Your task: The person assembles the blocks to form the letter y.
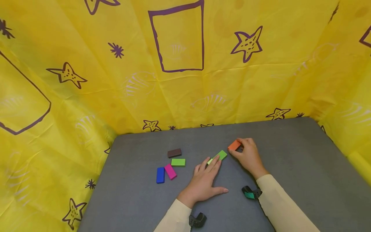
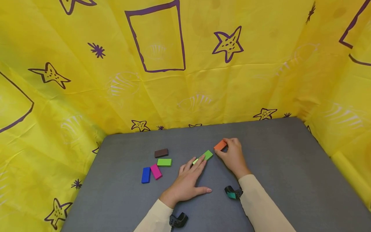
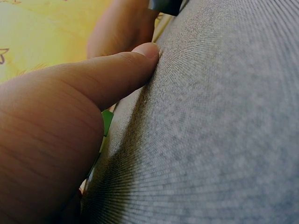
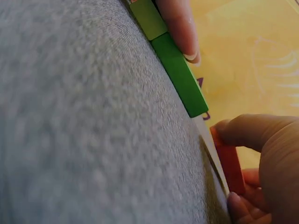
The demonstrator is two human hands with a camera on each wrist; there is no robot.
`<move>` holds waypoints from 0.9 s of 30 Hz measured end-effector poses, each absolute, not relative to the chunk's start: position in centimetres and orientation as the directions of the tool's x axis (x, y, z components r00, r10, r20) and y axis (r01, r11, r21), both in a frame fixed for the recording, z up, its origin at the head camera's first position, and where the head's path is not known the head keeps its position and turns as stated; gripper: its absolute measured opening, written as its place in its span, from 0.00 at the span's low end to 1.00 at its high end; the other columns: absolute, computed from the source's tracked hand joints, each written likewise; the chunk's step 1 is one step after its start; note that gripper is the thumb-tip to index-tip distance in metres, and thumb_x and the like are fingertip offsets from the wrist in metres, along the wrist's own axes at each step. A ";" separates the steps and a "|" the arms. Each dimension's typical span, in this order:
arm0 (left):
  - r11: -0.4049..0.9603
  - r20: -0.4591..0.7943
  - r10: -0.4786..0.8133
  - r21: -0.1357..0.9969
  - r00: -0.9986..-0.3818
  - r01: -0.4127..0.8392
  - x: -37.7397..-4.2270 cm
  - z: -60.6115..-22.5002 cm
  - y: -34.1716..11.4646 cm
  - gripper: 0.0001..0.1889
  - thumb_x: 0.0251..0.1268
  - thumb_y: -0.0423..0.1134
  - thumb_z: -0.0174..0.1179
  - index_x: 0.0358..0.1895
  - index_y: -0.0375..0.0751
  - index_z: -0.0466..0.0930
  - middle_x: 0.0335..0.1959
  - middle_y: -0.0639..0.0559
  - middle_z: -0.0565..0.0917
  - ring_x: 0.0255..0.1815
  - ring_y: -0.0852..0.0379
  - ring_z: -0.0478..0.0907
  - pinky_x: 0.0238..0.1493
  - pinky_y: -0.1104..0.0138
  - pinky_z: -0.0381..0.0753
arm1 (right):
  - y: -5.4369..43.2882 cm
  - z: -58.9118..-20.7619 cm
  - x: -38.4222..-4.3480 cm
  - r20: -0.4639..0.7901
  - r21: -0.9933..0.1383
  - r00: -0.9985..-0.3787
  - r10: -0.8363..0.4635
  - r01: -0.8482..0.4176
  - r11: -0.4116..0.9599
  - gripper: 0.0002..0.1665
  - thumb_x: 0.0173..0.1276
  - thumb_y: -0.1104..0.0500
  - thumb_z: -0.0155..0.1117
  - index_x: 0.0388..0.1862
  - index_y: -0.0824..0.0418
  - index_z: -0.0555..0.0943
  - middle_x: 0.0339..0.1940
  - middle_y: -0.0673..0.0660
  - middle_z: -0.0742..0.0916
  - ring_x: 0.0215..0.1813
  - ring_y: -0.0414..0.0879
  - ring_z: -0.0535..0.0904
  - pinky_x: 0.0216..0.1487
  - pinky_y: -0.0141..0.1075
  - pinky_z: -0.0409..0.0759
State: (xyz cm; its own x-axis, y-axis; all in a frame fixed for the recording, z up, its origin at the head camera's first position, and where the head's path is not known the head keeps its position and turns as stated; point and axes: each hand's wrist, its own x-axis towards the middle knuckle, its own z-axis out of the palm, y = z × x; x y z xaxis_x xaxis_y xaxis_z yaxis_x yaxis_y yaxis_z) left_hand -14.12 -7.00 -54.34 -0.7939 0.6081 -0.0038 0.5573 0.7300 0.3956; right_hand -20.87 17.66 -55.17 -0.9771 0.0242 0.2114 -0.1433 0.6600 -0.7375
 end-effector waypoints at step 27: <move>0.733 -0.006 0.605 0.392 -0.796 0.555 -14.2 -54.6 -6.9 0.56 0.71 0.72 0.65 0.91 0.49 0.50 0.91 0.61 0.40 0.89 0.44 0.43 0.75 0.44 0.59 | 18.1 -56.2 -20.4 0.322 -0.756 -0.946 -0.020 -0.270 0.597 0.26 0.75 0.65 0.74 0.67 0.76 0.82 0.55 0.69 0.81 0.52 0.64 0.80 0.56 0.59 0.79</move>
State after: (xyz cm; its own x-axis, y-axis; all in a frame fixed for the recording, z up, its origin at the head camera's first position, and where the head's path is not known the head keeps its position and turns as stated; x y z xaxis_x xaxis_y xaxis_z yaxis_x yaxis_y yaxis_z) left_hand -14.17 -6.89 -54.59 -0.7959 0.6054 -0.0058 0.5551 0.7335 0.3924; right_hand -20.44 18.07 -56.18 -0.9464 -0.0204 0.3223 -0.2701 0.5969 -0.7555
